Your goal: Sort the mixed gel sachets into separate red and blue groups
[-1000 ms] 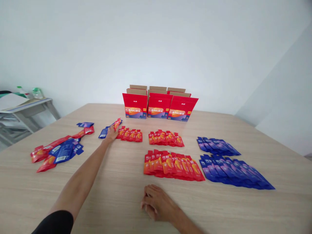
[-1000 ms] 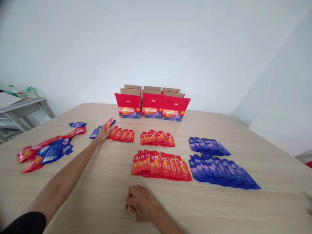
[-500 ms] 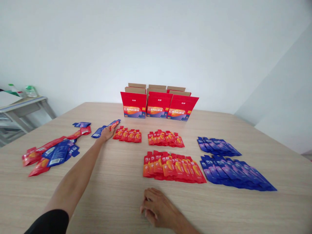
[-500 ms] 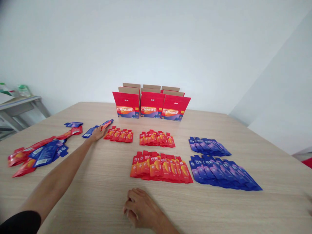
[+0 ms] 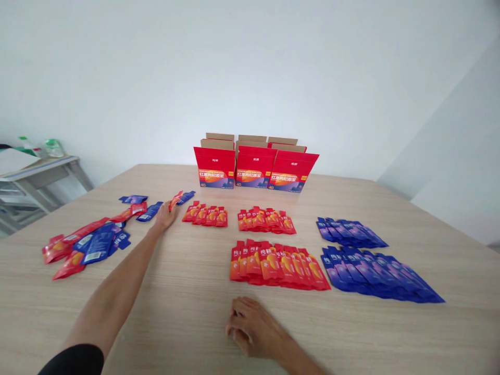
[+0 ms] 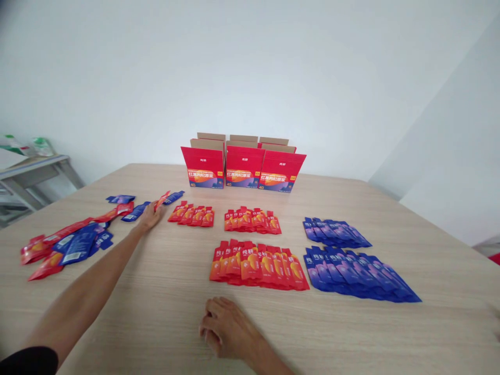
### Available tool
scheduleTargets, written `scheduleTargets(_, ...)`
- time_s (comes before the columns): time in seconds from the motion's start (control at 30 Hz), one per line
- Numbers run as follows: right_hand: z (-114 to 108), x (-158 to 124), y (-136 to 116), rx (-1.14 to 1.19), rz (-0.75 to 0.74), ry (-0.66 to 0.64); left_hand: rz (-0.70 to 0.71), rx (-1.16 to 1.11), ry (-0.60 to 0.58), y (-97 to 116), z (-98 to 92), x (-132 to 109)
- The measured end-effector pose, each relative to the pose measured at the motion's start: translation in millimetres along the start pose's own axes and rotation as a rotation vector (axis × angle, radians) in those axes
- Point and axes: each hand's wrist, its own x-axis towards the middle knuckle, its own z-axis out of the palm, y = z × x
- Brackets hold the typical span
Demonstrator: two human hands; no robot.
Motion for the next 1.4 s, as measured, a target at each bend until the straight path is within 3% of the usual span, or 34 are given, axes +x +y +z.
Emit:
scheduleTargets(0.17,-2,-1,-1,-0.011,-0.007,0.02,0.075,0.038,-0.019,2,13.8,-34)
scheduleTargets(0.3,-3,0,-1,0.001,-0.018,0.031,0.071,0.082,-0.047,5,16.4,-46)
scheduleTargets(0.63,-1,0,2,-0.006,-0.024,0.035,-0.024,0.112,-0.078,27,13.7,-22)
scheduleTargets(0.83,-1,0,2,-0.015,-0.021,0.043,-0.056,0.118,-0.061,27,14.9,-18)
scheduleTargets(1.0,-2,0,1,0.005,-0.014,0.043,0.017,0.11,-0.071,24,17.6,-22)
scheduleTargets(1.2,-1,1,2,-0.003,-0.005,0.033,0.23,0.092,-0.113,33,29.2,-30)
scheduleTargets(1.4,0,1,3,-0.001,-0.017,0.041,0.264,0.112,-0.129,35,37.3,-35)
